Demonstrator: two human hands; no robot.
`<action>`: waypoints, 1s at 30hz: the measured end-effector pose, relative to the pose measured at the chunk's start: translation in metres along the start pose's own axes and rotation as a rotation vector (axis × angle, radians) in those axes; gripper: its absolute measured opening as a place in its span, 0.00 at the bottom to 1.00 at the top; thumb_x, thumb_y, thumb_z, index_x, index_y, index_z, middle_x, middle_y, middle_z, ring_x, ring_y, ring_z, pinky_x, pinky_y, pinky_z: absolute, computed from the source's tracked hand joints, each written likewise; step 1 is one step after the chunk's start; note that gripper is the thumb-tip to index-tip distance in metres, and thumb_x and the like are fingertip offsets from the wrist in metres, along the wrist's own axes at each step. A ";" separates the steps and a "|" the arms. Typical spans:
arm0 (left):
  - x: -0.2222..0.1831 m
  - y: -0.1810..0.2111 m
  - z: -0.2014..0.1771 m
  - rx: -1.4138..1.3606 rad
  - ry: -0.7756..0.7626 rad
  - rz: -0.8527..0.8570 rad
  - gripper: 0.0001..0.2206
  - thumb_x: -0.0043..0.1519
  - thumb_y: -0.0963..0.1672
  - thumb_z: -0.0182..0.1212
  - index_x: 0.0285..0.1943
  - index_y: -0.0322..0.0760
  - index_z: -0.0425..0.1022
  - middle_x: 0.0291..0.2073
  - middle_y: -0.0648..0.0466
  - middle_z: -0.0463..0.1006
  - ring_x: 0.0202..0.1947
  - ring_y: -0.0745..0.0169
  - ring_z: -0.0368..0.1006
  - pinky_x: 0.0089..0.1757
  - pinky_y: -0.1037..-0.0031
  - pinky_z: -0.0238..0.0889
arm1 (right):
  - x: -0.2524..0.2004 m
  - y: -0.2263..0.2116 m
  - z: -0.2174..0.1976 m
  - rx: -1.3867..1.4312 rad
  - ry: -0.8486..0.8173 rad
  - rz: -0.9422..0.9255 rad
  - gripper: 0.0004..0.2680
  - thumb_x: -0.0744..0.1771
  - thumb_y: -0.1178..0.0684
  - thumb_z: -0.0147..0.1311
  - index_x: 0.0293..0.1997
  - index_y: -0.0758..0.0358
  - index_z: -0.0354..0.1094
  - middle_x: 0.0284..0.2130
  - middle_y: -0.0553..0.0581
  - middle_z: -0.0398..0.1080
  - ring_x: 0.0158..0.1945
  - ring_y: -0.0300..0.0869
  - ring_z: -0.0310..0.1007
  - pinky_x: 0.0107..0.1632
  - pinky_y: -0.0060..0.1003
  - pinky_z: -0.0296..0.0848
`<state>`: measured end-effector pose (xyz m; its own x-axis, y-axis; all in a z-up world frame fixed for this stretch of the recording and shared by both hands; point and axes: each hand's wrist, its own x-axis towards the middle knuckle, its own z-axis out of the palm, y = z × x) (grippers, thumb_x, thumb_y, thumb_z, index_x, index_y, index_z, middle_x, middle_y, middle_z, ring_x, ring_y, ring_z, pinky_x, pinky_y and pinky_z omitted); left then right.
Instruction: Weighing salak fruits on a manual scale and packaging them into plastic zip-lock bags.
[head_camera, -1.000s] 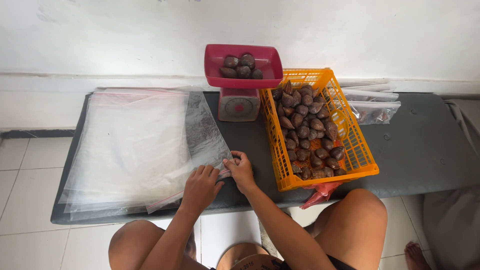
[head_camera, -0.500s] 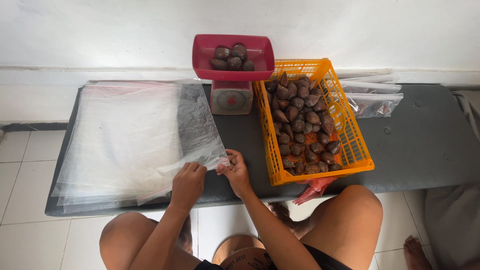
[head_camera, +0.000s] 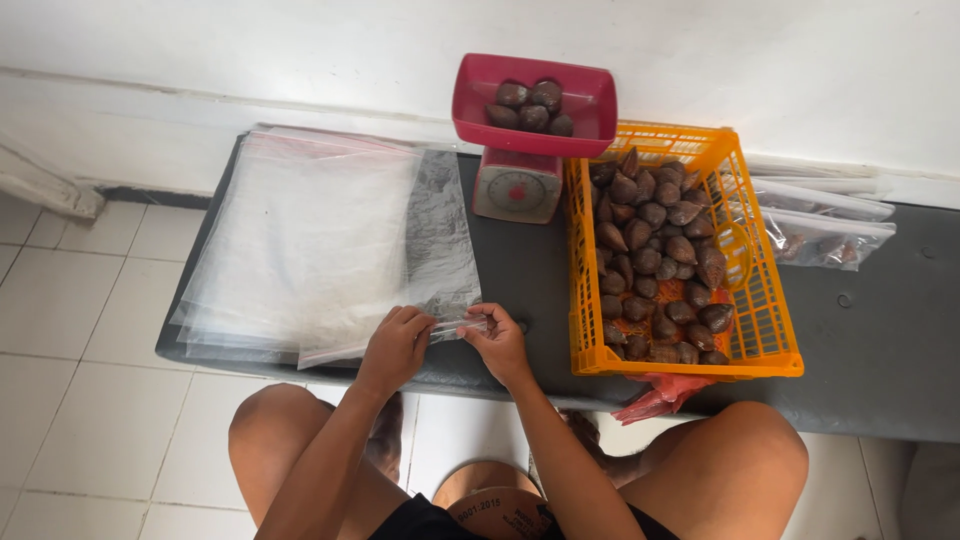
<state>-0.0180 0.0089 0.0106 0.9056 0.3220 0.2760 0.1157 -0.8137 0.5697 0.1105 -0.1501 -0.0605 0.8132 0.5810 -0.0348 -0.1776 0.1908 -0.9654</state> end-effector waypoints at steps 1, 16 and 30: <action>0.000 0.001 -0.003 0.001 0.002 -0.008 0.04 0.66 0.43 0.59 0.41 0.42 0.80 0.32 0.55 0.75 0.39 0.57 0.75 0.43 0.69 0.70 | -0.002 -0.004 0.001 0.000 -0.007 0.005 0.16 0.61 0.63 0.71 0.50 0.70 0.70 0.40 0.60 0.77 0.38 0.35 0.81 0.39 0.24 0.83; -0.008 -0.035 -0.007 0.356 -0.027 0.142 0.11 0.63 0.39 0.58 0.52 0.43 0.78 0.41 0.55 0.75 0.45 0.58 0.72 0.45 0.69 0.67 | -0.007 -0.015 0.011 -0.110 0.153 -0.038 0.07 0.68 0.63 0.56 0.49 0.72 0.72 0.34 0.63 0.76 0.31 0.40 0.80 0.36 0.32 0.84; -0.076 -0.045 -0.087 -0.075 0.497 -0.539 0.15 0.63 0.37 0.65 0.58 0.29 0.69 0.46 0.43 0.71 0.49 0.41 0.73 0.52 0.58 0.69 | -0.002 -0.008 0.014 -0.055 0.199 -0.113 0.09 0.70 0.61 0.52 0.56 0.71 0.65 0.35 0.61 0.71 0.30 0.39 0.77 0.33 0.31 0.82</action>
<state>-0.1280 0.0635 0.0315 0.4373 0.8636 0.2508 0.4480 -0.4510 0.7720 0.1023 -0.1420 -0.0492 0.9206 0.3895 0.0294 -0.0530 0.1992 -0.9785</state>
